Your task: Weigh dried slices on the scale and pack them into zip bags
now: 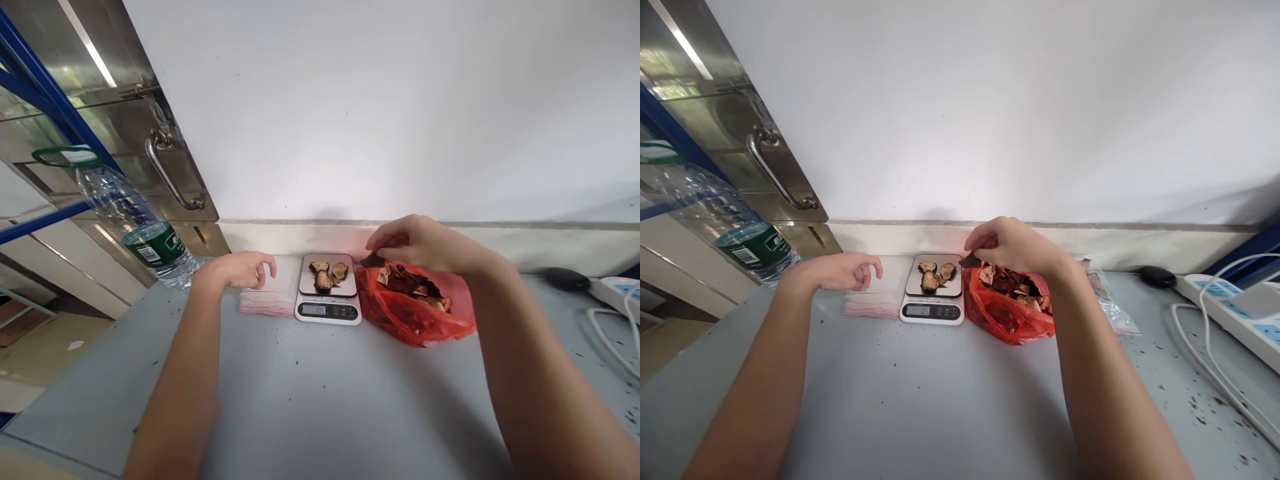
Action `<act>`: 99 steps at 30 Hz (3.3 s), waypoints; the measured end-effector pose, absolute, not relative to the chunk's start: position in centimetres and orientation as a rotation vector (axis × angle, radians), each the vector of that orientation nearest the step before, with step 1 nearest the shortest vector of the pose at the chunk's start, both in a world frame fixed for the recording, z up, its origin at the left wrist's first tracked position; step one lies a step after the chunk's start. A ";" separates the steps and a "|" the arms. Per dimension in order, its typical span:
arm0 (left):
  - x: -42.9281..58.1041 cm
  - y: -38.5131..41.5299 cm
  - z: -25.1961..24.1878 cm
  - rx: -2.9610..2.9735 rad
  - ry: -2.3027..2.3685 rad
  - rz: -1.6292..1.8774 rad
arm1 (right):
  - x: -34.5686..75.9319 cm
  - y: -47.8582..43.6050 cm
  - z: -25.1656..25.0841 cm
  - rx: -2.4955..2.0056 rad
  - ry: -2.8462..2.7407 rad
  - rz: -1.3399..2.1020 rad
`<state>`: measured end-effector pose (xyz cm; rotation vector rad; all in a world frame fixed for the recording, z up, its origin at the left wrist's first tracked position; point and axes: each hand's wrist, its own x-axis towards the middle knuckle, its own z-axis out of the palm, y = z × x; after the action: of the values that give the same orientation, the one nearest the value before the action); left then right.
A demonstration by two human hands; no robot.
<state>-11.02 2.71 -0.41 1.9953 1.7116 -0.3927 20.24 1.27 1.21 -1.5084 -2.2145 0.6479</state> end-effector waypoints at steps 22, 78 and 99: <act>-10.5 2.8 0.3 2.009 1.713 -0.328 | 22.2 2.2 0.7 -1.634 -2.139 0.742; -9.2 1.9 1.1 2.279 1.751 0.711 | 10.2 2.7 -3.8 -1.082 -2.306 0.782; -9.8 1.5 0.7 2.330 1.605 0.231 | 12.9 3.8 -2.6 -1.549 -1.906 0.732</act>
<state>-9.76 1.52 0.73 2.3298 1.6048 0.2311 12.89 3.85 -2.56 -1.5485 -1.9057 0.7324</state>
